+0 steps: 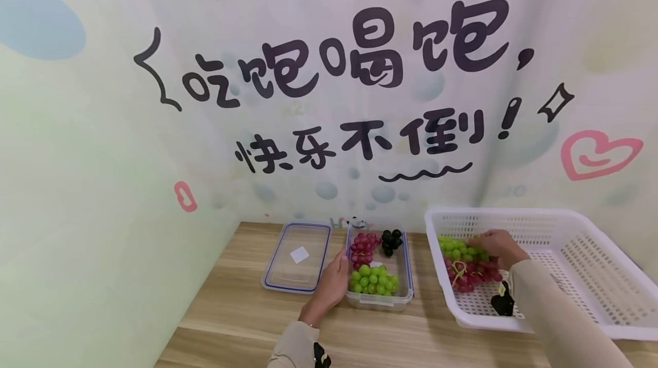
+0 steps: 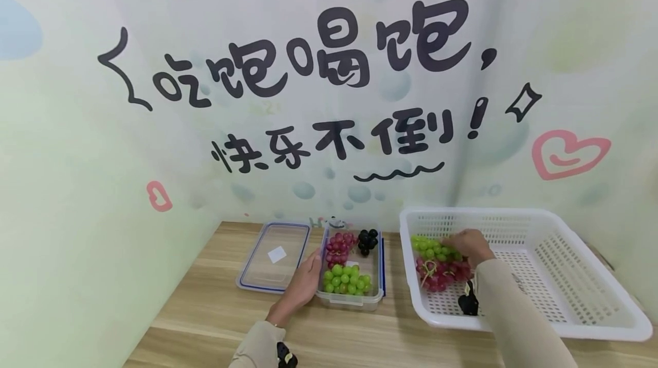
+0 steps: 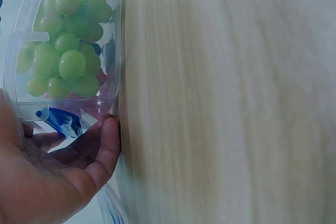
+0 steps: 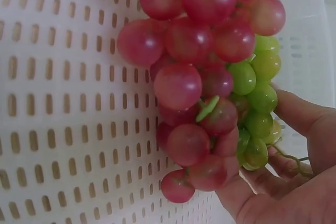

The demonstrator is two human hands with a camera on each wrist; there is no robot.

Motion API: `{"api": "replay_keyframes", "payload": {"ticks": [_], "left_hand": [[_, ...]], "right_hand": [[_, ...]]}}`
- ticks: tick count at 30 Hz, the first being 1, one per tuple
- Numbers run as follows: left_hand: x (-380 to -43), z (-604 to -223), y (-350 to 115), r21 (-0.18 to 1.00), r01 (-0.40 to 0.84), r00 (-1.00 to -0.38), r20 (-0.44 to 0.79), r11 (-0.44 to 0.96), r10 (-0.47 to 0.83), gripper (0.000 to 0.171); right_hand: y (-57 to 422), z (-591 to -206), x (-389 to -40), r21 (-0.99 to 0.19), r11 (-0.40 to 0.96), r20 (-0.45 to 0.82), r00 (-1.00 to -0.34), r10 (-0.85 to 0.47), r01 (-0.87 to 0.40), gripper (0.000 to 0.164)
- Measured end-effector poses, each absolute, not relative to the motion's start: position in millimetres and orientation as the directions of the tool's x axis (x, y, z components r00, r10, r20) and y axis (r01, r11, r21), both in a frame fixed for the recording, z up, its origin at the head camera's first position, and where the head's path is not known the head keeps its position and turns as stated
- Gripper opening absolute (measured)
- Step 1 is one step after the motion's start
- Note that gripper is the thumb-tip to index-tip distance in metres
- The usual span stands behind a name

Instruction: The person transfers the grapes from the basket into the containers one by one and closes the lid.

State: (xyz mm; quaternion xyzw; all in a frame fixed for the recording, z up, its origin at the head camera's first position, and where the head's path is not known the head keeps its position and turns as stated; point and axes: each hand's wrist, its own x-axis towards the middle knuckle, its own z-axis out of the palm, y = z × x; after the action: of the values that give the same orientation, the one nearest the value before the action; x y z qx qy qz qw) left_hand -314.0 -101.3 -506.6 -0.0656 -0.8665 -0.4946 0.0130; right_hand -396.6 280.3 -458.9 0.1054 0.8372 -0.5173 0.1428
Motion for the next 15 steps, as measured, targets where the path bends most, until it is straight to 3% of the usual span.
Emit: {"api": "replay_keyframes", "payload": {"ticks": [8,15], "left_hand": [[-314.3,-506.7,-101.2,0.859,0.122,-0.991,0.08,0.498,0.105,0.05],[-313.6,-505.4,-101.0,0.858,0.119,-0.992,0.079,0.5,0.1,0.049]], "right_hand": [[282.2,-460.7,-397.4,-0.845,0.426,-0.356,-0.934,0.001,0.323,0.045],[285.4,-459.7,-396.2,-0.847,0.435,-0.343,-0.939,-0.007,0.306,0.039]]}}
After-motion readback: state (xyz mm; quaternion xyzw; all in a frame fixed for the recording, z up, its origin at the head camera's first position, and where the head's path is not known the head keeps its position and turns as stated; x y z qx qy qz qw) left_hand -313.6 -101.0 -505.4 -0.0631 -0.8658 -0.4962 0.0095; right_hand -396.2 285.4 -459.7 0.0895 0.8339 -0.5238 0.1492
